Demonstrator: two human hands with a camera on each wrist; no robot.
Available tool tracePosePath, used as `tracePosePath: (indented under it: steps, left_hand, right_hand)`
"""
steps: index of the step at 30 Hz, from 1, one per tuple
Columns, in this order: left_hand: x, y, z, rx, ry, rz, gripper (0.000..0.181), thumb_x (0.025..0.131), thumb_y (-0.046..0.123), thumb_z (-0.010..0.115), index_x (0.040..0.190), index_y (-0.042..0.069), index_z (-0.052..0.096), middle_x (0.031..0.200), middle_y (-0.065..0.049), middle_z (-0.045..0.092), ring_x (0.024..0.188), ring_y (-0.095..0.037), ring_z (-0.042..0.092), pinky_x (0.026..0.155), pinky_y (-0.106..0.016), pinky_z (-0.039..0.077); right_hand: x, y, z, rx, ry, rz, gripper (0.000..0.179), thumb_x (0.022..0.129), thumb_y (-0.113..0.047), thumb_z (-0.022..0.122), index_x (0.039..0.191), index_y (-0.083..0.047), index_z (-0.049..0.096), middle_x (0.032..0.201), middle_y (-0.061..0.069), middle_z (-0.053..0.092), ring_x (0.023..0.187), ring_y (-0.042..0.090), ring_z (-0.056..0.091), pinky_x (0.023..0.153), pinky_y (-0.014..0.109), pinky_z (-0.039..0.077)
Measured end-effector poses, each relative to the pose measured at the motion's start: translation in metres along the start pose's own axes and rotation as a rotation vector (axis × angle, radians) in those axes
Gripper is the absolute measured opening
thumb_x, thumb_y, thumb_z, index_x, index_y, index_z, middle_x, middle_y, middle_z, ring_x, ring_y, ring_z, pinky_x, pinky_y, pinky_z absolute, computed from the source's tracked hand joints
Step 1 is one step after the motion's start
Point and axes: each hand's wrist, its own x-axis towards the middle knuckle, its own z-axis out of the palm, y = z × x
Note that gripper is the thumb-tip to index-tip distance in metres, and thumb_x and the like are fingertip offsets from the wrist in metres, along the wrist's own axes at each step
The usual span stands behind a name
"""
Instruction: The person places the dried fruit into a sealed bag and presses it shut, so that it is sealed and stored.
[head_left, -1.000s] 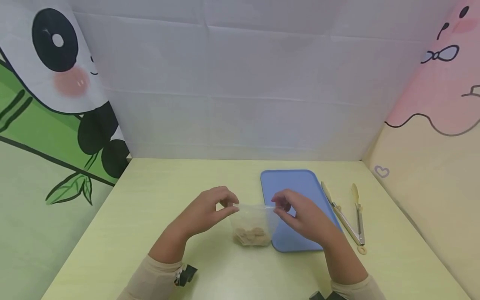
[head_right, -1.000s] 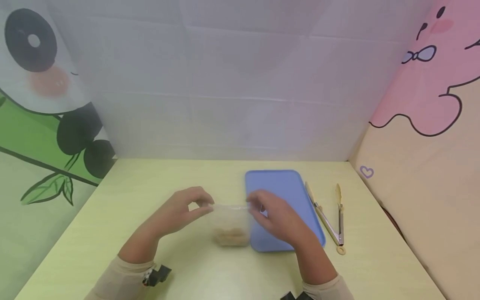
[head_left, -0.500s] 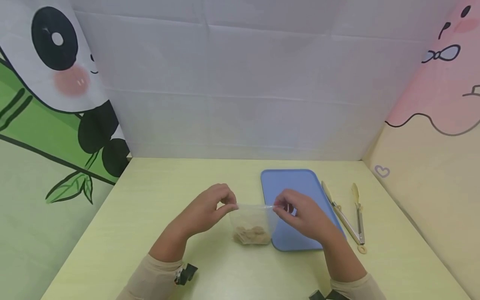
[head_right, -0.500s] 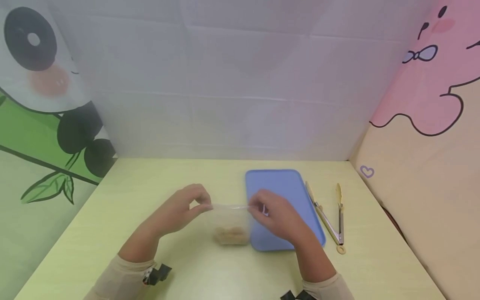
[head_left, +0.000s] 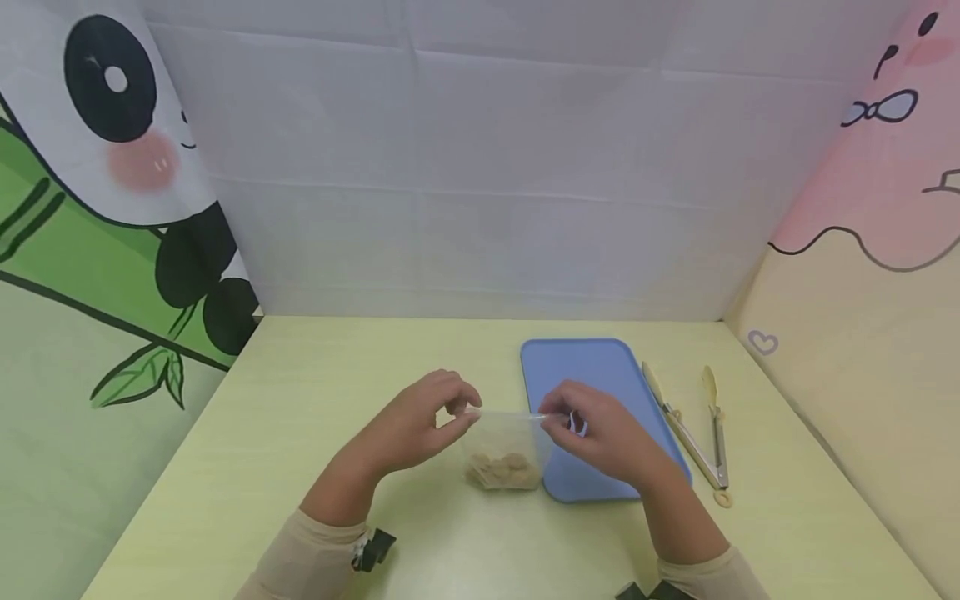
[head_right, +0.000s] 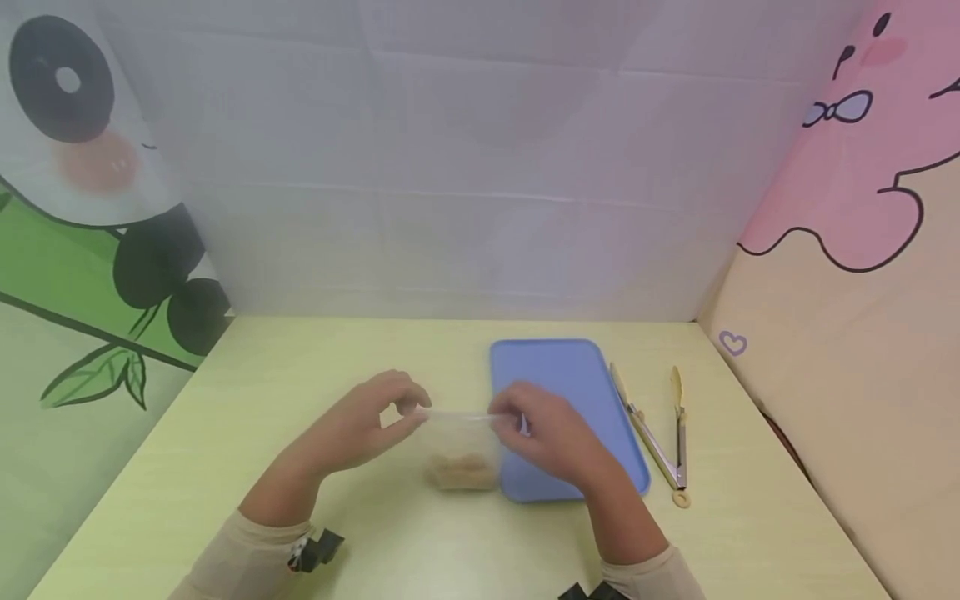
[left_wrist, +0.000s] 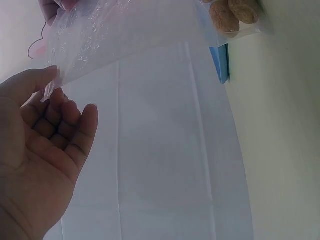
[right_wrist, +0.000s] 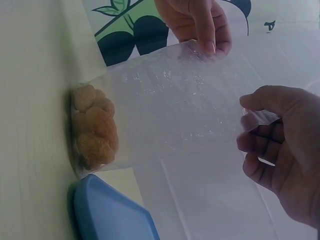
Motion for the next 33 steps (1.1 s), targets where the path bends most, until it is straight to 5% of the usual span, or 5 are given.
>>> tracePosePath:
  steps: [18,29,33]
  left_hand:
    - [0.0034,0.0075,-0.0016,0.013,0.034,0.162,0.015,0.089,0.006,0.067,0.086,0.018,0.059,0.084,0.011,0.055,0.083,-0.005,0.051,0.075,-0.022,0.047]
    - [0.0022,0.0087,0.0043,-0.059,-0.017,0.087,0.009,0.093,0.014,0.066,0.091,0.019,0.058,0.089,0.012,0.056,0.086,-0.004,0.054,0.079,-0.022,0.049]
    - [0.0035,0.0088,0.0070,-0.082,-0.009,0.115,0.002,0.095,0.016,0.064,0.095,0.017,0.062,0.092,0.011,0.059,0.090,-0.004,0.057,0.082,-0.021,0.050]
  right_hand:
    - [0.0014,-0.0044,0.0024,-0.041,0.051,-0.107,0.004,0.094,-0.014,0.064,0.093,-0.017,0.063,0.089,-0.012,0.062,0.079,0.001,0.054,0.063,0.023,0.050]
    - [0.0013,-0.0076,0.0057,-0.033,0.025,-0.082,0.012,0.091,-0.012,0.067,0.099,-0.019,0.062,0.093,-0.014,0.060,0.083,0.002,0.056,0.069,0.026,0.051]
    - [0.0029,-0.0107,0.0076,-0.021,0.014,-0.104,0.005,0.094,-0.017,0.065,0.099,-0.018,0.063,0.093,-0.013,0.060,0.086,0.002,0.058,0.074,0.024,0.052]
